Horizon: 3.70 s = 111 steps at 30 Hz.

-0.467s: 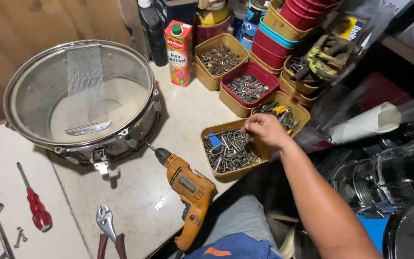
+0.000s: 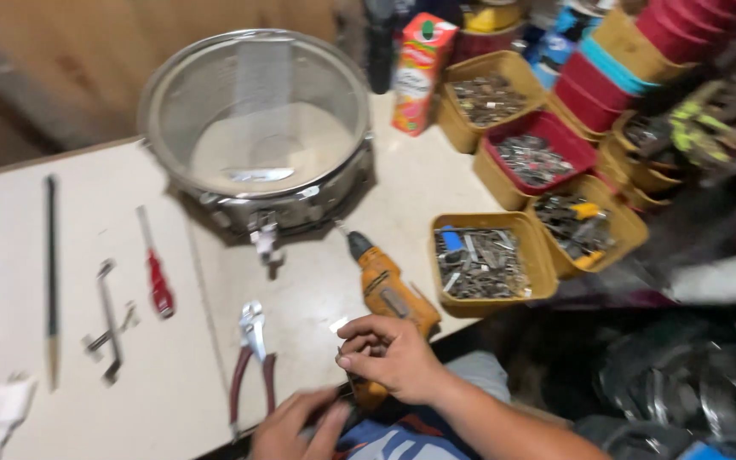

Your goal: Repairing a snare drum at a workbench using a power drill, hammer, and pliers

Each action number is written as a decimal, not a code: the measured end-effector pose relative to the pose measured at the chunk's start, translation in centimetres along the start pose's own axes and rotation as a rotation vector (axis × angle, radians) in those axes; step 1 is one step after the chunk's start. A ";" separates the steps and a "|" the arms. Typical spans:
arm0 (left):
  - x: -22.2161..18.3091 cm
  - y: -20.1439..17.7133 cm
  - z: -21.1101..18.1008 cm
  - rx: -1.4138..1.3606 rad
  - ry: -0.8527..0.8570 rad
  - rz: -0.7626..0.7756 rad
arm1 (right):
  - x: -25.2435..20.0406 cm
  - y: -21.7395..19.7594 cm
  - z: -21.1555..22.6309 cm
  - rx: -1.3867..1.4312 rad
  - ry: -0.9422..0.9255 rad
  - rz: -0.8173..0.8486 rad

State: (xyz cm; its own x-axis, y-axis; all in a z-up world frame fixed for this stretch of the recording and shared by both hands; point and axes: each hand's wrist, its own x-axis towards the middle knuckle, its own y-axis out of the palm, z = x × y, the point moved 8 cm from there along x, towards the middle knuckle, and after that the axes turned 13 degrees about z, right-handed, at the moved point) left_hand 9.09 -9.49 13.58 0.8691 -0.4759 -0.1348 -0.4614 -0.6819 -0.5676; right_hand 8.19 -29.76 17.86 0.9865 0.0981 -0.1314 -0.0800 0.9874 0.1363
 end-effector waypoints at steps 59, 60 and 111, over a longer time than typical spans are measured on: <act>10.1 3.5 -1.4 0.799 -0.081 0.032 | 4.2 1.8 3.2 -1.644 -0.341 0.086; 10.3 3.7 -1.3 0.831 -0.067 0.017 | 5.3 1.7 1.1 -1.694 -0.165 0.211; 5.8 -0.1 -2.2 -0.344 -0.154 0.069 | 2.9 1.3 2.8 -1.271 -0.197 0.122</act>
State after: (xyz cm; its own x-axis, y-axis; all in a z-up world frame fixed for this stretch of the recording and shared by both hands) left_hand 13.78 -13.39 14.61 0.8385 -0.4561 -0.2982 -0.5299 -0.8102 -0.2507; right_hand 11.35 -28.52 20.43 0.9590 0.2826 -0.0232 -0.1422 0.4084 -0.9016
